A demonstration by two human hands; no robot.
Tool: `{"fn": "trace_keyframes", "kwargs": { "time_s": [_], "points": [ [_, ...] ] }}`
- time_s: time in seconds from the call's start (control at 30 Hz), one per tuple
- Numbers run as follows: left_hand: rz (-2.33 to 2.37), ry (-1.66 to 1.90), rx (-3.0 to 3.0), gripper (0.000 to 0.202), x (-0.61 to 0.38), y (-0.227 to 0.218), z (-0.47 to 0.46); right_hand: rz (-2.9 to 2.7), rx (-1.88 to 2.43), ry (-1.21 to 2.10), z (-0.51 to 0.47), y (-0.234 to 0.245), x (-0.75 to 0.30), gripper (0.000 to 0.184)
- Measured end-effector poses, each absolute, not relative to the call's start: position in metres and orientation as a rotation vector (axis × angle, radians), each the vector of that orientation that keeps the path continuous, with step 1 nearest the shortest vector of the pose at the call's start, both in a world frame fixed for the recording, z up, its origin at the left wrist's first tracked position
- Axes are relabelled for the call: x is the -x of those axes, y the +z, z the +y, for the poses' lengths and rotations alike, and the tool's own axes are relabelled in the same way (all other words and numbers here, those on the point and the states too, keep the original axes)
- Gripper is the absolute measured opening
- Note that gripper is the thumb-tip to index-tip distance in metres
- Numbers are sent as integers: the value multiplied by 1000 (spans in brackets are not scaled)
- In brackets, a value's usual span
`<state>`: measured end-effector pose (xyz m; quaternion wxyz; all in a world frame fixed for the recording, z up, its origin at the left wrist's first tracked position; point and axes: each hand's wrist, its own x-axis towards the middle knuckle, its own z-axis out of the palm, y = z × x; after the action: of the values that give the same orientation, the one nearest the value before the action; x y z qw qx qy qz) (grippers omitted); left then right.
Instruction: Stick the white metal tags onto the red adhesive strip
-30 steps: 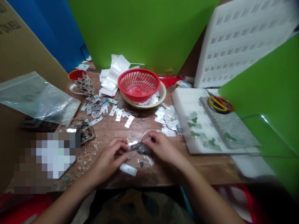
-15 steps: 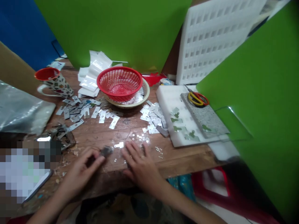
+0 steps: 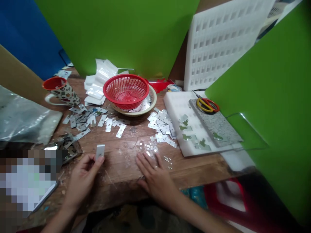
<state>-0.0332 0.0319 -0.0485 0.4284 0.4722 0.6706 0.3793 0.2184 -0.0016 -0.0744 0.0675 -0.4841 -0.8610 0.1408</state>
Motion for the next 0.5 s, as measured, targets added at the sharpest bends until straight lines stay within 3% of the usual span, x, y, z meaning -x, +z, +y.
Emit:
{"fn": "trace_keyframes", "kwargs": {
  "time_s": [0.3, 0.5],
  "points": [
    [1496, 936, -1176, 30, 6, -49, 47, -2646, 1520, 185, 3, -82, -281, 70],
    [1449, 890, -1164, 31, -7, -47, 54, -2884, 869, 308, -9, -82, -236, 64]
  ]
}}
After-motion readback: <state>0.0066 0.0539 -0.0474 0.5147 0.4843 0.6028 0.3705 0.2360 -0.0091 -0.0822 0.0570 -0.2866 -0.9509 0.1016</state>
